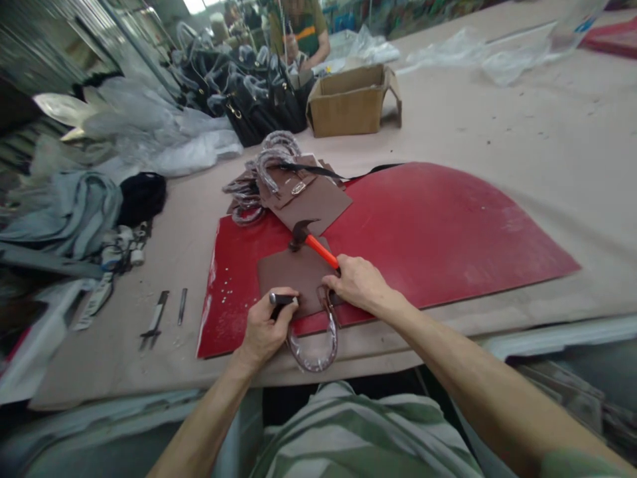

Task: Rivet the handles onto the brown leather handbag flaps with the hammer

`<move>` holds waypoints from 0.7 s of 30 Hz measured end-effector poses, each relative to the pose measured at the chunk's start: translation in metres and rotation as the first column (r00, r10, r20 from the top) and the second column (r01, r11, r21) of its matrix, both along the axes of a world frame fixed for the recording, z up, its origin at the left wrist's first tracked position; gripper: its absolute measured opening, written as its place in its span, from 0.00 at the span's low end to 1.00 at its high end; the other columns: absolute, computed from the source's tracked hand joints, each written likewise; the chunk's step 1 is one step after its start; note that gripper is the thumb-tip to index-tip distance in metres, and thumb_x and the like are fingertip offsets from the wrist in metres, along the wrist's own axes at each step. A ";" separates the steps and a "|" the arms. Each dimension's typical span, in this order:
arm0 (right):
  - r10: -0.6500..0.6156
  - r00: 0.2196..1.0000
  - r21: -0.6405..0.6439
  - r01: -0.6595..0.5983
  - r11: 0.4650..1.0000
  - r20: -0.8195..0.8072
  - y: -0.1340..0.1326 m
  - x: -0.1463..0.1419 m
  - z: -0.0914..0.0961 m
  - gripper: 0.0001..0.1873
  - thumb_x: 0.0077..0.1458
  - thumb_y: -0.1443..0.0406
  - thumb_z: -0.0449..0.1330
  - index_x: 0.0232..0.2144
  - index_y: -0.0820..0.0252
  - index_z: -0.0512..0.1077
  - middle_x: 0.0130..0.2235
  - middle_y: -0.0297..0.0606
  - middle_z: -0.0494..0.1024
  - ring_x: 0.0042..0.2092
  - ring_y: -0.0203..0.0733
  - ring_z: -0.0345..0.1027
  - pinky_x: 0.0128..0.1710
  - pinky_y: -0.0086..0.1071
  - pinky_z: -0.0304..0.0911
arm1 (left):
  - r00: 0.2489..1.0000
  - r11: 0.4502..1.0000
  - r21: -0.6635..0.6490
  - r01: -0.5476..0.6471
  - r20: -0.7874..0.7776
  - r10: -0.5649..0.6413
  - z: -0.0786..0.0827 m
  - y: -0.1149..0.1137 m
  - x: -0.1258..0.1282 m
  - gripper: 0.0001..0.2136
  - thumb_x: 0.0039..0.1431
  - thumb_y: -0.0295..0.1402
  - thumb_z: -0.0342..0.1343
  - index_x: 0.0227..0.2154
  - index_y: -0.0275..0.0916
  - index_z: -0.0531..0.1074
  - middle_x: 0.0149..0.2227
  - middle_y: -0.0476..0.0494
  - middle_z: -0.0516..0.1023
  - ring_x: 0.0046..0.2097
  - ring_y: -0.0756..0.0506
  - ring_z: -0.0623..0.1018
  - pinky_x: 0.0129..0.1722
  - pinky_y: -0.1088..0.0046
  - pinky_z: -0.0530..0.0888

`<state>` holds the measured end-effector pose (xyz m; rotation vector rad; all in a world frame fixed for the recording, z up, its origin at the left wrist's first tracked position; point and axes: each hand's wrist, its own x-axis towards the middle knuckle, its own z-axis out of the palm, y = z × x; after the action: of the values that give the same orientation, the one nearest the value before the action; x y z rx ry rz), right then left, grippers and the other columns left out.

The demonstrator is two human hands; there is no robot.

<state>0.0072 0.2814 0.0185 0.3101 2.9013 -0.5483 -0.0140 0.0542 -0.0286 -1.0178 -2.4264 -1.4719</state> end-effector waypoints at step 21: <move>-0.042 0.993 0.120 0.029 0.992 0.112 -0.003 -0.009 -0.007 0.16 0.60 0.52 0.56 0.37 0.59 0.69 0.33 0.45 0.79 0.35 0.51 0.73 0.27 0.34 0.50 | 0.980 0.980 0.017 -0.200 0.012 0.200 -0.004 -0.007 0.002 0.06 0.62 0.26 0.56 0.40 0.39 0.75 0.40 0.45 0.83 0.43 0.47 0.82 0.46 0.71 0.79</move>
<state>-0.0018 0.2787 0.0110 0.3967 2.8264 -0.3522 -0.0122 0.0471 -0.0325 -0.7388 -2.4351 -1.4310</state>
